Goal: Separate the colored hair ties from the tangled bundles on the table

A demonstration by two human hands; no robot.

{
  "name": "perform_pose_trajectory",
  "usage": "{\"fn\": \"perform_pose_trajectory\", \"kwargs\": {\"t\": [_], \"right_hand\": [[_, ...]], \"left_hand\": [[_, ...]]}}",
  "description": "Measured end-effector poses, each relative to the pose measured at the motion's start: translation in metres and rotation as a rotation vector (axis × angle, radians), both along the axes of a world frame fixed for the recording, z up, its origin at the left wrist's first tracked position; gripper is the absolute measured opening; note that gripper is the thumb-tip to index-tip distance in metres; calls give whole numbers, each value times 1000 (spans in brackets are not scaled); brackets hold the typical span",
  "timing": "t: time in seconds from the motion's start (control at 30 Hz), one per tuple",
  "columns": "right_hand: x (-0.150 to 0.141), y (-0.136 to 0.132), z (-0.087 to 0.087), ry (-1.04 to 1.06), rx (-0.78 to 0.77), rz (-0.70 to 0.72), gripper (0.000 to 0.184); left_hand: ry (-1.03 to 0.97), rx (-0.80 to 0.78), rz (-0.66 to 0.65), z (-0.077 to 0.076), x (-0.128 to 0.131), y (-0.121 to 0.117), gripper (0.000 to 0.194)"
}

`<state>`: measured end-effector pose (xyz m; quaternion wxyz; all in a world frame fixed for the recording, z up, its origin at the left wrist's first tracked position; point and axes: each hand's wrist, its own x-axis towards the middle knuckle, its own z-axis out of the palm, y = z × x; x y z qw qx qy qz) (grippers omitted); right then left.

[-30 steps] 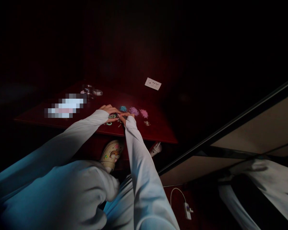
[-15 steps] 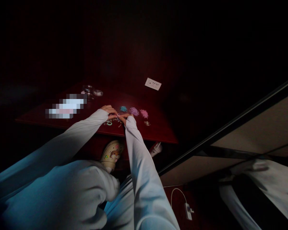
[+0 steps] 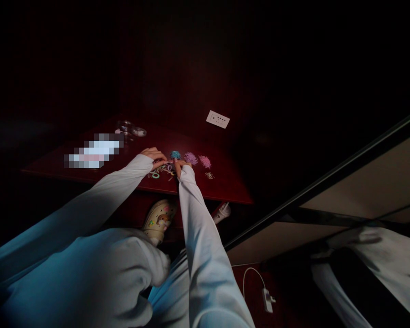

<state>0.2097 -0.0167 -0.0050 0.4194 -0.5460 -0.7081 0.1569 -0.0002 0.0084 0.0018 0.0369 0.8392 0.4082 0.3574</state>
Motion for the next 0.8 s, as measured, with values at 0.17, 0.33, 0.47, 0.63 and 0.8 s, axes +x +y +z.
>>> {"fn": "perform_pose_trajectory", "kwargs": {"t": [0.17, 0.33, 0.47, 0.63, 0.8], "right_hand": [[-1, 1, 1, 30, -12, -4, 44], [-1, -2, 3, 82, -22, 83, 42], [-1, -3, 5, 124, -68, 101, 45], [-1, -5, 9, 200, -50, 98, 41], [0, -7, 10, 237, -53, 59, 44]], "left_hand": [[-10, 10, 6, 3, -1, -4, 23], [-5, 27, -3, 0, -1, -3, 24], [9, 76, -26, -4, -1, 0, 26], [5, 116, -48, -8, -1, 5, 28], [7, 90, -43, -7, -1, 6, 23]]}}
